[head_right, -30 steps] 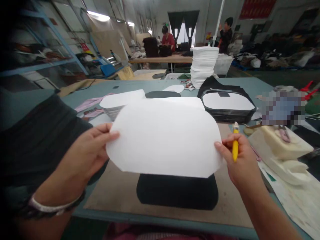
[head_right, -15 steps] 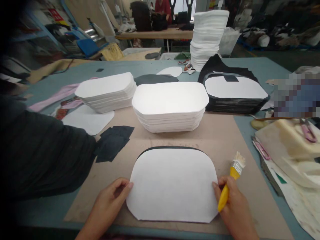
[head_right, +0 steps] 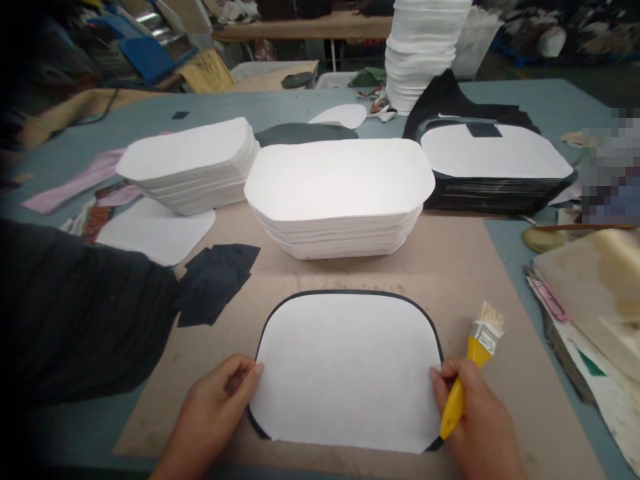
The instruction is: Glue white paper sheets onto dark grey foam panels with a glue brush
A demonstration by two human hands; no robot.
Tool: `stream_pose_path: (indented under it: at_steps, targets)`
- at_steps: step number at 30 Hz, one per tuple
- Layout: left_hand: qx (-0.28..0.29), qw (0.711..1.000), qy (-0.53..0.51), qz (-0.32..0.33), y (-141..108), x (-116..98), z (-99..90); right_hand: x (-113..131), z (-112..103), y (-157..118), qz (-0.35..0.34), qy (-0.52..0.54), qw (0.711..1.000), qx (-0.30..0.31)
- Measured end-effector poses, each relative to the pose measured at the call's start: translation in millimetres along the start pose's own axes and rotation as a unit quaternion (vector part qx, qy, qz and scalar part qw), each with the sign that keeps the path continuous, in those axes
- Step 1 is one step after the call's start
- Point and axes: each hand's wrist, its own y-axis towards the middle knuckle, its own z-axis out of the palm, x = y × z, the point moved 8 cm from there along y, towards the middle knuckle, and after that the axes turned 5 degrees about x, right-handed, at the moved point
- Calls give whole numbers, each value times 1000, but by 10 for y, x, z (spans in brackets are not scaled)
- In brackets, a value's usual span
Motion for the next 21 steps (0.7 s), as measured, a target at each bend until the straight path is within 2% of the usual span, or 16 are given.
stream_pose_path:
  at_steps: [3,9,16,21]
  targets:
    - [-1,1000,18,8,8,-25,-4,-20,15,31,-15,-20,1000,4]
    - [1,999,46,6,37,-27,0,168,13,69,-59,-49,997,-6]
    - [20,995,97,-4,80,-36,7,210,39,108,-55,-44,997,19]
    - [26,994,103,-6,84,-15,15,244,11,123,-55,-49,997,12]
